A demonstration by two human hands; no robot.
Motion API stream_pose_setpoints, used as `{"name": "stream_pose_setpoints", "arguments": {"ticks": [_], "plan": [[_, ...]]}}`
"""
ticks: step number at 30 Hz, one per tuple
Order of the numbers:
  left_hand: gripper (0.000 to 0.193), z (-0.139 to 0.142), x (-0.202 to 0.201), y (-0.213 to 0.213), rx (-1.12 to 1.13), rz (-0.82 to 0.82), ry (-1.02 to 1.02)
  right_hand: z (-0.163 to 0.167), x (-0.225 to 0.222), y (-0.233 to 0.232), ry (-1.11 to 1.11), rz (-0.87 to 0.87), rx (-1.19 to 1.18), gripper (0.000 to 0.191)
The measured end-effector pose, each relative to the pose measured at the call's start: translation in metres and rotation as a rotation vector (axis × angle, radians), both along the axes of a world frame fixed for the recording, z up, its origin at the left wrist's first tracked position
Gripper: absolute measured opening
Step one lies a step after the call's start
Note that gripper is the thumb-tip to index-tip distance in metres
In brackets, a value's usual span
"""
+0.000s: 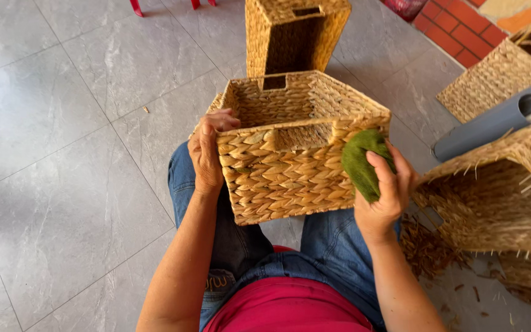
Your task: The person sits on the floor and wipes woven water-hyacinth storage baskets with a green cloth, one basket at a time, turning each to wipe the inside, sides and bottom. They occasionally use scissors to trim stray fibers from the weave and set finished baskets aside.
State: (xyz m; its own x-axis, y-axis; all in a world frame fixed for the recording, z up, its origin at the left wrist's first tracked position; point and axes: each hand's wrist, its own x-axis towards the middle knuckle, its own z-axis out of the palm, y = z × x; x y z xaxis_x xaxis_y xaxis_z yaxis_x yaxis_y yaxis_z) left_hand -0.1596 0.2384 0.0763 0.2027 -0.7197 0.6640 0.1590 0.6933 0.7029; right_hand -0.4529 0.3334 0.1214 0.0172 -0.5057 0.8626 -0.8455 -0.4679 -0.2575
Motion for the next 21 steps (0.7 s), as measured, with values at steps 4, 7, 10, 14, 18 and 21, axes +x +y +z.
{"name": "stream_pose_setpoints", "arguments": {"ticks": [4,7,10,14,18,21], "plan": [[0.047,0.001,-0.002,0.004,0.025,-0.015,0.038,-0.015,0.035,0.008,-0.008,0.151,0.024,0.058],[0.047,0.002,-0.007,0.006,0.008,-0.025,0.081,-0.013,0.069,0.023,0.132,0.370,0.129,0.057],[0.048,0.002,-0.011,0.008,-0.009,-0.025,0.130,-0.013,0.105,0.033,0.294,0.628,0.177,0.057],[0.048,0.002,-0.006,0.009,0.031,-0.013,0.068,-0.024,0.107,0.036,0.402,0.628,0.189,0.059],[0.047,0.000,-0.001,0.007,0.037,-0.028,0.053,-0.027,0.062,0.028,0.334,0.515,0.092,0.053],[0.048,-0.001,0.001,0.007,0.032,-0.035,0.046,-0.013,0.013,0.028,0.316,0.332,0.085,0.046]]}}
